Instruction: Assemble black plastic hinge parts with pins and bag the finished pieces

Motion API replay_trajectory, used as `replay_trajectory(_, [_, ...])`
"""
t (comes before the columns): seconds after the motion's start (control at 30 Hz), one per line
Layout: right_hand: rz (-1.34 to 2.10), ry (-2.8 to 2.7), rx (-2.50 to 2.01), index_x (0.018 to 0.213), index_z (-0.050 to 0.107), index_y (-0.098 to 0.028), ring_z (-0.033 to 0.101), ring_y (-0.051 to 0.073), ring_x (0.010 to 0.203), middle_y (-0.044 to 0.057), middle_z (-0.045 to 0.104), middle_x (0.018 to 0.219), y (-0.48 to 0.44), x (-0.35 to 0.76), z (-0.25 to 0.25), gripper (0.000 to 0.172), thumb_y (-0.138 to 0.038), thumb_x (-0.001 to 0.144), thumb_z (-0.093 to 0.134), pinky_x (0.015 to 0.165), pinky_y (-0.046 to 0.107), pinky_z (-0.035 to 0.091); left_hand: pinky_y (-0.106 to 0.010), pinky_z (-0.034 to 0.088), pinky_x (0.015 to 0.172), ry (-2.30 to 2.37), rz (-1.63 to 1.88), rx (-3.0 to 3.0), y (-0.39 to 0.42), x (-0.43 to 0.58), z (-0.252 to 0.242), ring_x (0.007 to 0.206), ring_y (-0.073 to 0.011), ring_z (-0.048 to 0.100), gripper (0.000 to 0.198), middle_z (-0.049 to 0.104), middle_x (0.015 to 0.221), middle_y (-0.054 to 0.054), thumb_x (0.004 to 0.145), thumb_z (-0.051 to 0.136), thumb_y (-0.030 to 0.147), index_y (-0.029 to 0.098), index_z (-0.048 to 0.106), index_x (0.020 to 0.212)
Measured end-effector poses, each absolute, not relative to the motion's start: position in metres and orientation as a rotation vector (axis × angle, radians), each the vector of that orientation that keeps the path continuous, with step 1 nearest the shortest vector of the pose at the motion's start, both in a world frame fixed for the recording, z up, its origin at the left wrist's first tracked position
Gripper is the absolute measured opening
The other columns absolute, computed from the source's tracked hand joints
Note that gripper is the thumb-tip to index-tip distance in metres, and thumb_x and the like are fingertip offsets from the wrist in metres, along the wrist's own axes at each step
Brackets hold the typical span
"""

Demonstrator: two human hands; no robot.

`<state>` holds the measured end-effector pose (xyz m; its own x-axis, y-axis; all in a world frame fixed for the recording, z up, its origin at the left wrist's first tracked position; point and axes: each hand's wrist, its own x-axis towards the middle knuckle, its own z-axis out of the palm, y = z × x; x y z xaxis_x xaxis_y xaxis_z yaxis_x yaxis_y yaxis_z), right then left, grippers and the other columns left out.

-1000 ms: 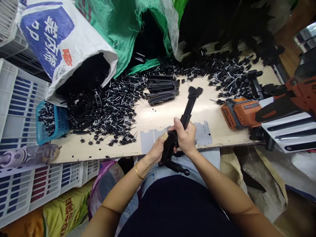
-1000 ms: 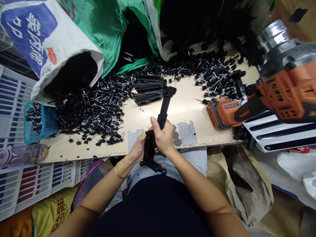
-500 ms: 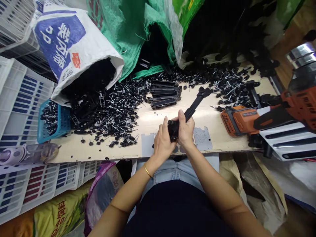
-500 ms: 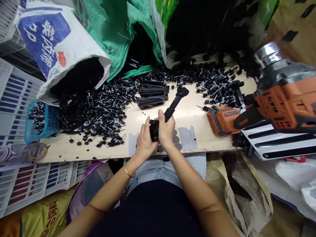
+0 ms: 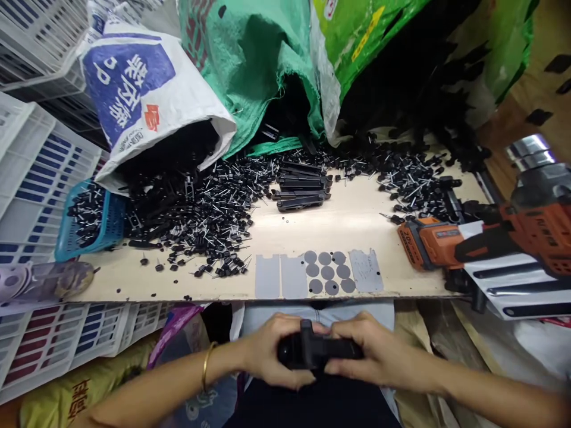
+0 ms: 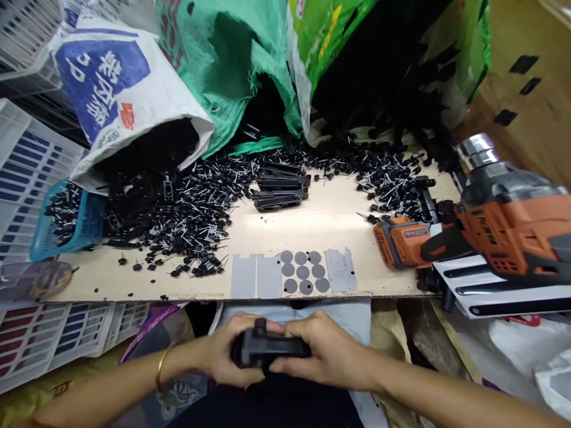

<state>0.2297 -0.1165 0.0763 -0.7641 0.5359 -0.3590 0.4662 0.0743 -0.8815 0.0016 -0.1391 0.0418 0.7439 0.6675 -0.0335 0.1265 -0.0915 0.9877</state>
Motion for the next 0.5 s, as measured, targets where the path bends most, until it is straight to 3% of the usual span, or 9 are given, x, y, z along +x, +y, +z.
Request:
replay_trajectory(0.07, [1.88,-1.992,-1.071,0.072,0.058,-0.016,0.031,0.006,0.05,-0.006,0.038,0.056,-0.118,0.222,0.077,0.037,-0.051,0.084,0.057,0.046,0.02,0.023,-0.034,0.057,0.064,0.833,0.738,1.465,-0.153,0.01,0.046,0.07,-0.0202,0.064,0.057,0.068,0.085,-0.002,0.071,0.069,0.039,0.03,0.055,0.126])
replay_trajectory(0.13, [1.934,-1.807,-1.098,0.067,0.056,-0.016,0.028,0.006,0.052,-0.006,0.034,0.056,-0.117,0.214,0.071,0.038,-0.051,0.081,0.06,0.047,0.02,0.021,-0.04,0.059,0.073,1.015,0.85,1.396,-0.159,0.015,0.049,0.08,-0.0239,0.065,0.056,0.066,0.09,-0.002,0.072,0.069,0.043,0.037,0.055,0.127])
replay_trajectory(0.27, [2.101,-1.331,-1.195,0.065,0.049,-0.017,0.029,0.007,0.053,-0.005,0.034,0.056,-0.114,0.194,0.061,0.044,-0.058,0.08,0.057,0.049,0.022,0.023,-0.049,0.055,0.089,1.172,0.918,1.306,-0.15,0.021,0.049,0.109,-0.0312,0.059,0.05,0.059,0.12,-0.008,0.08,0.057,0.055,0.03,0.059,0.123])
replay_trajectory(0.37, [2.052,-1.036,-1.184,0.071,0.049,-0.02,0.038,0.01,0.054,-0.004,0.041,0.058,-0.104,0.179,0.061,0.045,-0.063,0.076,0.059,0.05,0.022,0.032,-0.05,0.049,0.098,1.221,1.023,1.282,-0.133,0.028,0.045,0.125,-0.0323,0.05,0.062,0.046,0.141,-0.011,0.085,0.045,0.061,0.025,0.047,0.136])
replay_trajectory(0.43, [1.905,-0.948,-1.138,0.083,0.055,-0.021,0.052,0.015,0.071,0.001,0.054,0.076,-0.095,0.168,0.057,0.045,-0.065,0.075,0.058,0.061,0.026,0.043,-0.053,0.041,0.106,1.213,1.131,1.392,-0.119,0.034,0.043,0.133,-0.0337,0.041,0.066,0.038,0.148,-0.012,0.085,0.046,0.063,0.025,0.043,0.138])
replay_trajectory(0.5, [1.786,-0.826,-1.106,0.099,0.057,-0.025,0.057,0.02,0.09,0.006,0.059,0.096,-0.088,0.156,0.046,0.05,-0.069,0.081,0.043,0.074,0.032,0.047,-0.059,0.027,0.113,1.189,1.255,1.542,-0.103,0.042,0.04,0.137,-0.0348,0.035,0.066,0.036,0.149,-0.012,0.084,0.049,0.061,0.025,0.042,0.139])
